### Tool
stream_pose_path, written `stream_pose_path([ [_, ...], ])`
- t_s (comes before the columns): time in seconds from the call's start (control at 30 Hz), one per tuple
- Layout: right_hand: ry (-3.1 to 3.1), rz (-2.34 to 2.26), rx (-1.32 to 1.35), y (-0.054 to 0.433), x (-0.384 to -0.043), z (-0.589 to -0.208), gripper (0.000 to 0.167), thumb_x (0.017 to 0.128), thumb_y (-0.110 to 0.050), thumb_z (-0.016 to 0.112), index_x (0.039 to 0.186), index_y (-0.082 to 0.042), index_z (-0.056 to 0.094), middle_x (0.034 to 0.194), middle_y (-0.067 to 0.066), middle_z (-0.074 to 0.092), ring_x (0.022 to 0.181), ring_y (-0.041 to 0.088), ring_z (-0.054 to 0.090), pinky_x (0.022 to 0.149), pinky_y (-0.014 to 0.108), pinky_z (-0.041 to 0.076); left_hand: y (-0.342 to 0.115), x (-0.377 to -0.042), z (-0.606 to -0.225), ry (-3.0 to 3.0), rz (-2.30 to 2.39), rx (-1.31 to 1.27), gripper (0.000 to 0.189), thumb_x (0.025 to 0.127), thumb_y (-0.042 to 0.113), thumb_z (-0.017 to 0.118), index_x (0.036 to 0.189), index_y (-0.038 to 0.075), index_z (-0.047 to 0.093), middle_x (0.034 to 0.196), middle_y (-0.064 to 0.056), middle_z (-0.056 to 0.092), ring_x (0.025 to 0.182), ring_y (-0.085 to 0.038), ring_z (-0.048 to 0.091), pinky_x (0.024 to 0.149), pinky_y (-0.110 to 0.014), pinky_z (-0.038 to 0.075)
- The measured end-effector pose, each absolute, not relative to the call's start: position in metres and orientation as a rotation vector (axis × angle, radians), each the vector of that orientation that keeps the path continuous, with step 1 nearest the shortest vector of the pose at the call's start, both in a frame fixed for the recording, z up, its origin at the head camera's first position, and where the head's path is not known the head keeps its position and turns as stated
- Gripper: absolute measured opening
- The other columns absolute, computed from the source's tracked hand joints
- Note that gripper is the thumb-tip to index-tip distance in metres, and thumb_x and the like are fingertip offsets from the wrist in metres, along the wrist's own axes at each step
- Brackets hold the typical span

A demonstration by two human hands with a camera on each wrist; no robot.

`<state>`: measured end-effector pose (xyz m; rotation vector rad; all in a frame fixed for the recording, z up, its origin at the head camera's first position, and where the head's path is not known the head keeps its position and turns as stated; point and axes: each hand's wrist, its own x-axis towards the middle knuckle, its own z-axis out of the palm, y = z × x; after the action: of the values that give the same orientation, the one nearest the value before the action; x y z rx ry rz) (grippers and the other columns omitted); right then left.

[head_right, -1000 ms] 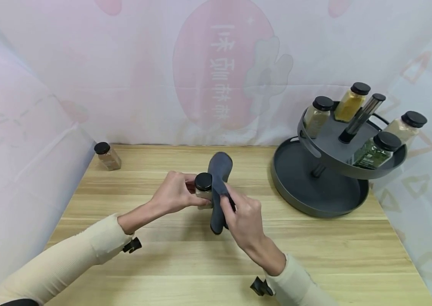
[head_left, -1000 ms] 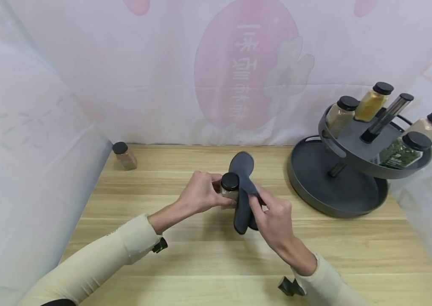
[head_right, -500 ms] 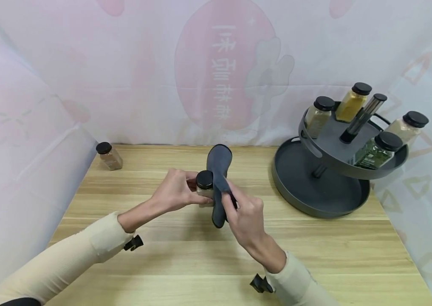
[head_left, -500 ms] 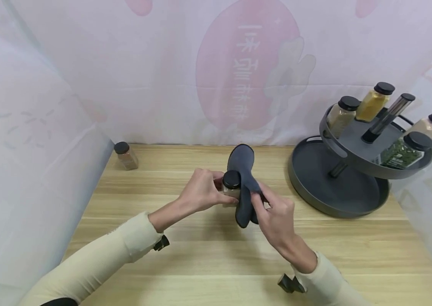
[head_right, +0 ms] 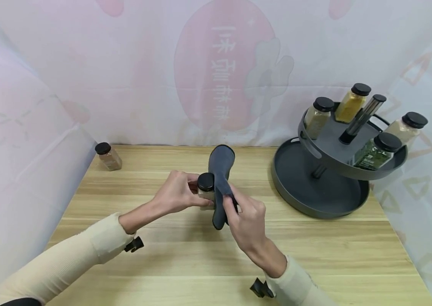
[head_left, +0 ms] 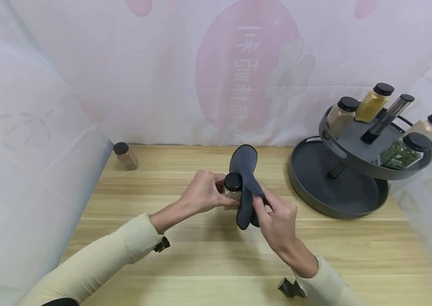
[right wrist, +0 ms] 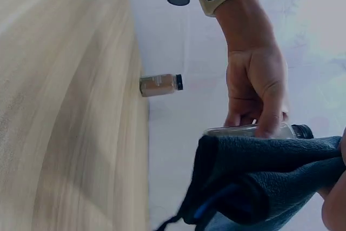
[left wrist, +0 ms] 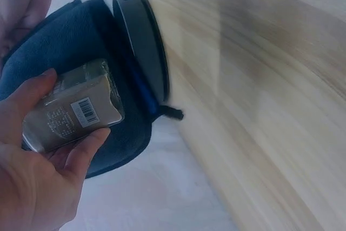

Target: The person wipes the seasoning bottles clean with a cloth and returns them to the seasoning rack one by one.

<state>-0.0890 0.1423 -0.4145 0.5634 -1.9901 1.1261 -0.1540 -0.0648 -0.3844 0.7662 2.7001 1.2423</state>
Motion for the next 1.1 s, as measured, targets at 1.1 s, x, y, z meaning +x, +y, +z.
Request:
stream_pose_path([
  [1.1, -1.973, 1.129, 0.589, 0.142, -0.094, -0.405, 0.024, 0.095, 0.005, 0.065, 0.113, -0.001, 0.079, 0.093, 0.014, 0.08, 0.073, 0.02, 0.077, 0.057, 0.019, 0.056, -0.067, -0.152, -0.383, 2.67, 1.273, 0.775, 0.03, 0.07, 0.025, 0.101, 0.087, 0.015, 0.078, 0.062, 0.009, 0.064, 0.057, -0.007, 0.058, 0.055, -0.022, 0.044],
])
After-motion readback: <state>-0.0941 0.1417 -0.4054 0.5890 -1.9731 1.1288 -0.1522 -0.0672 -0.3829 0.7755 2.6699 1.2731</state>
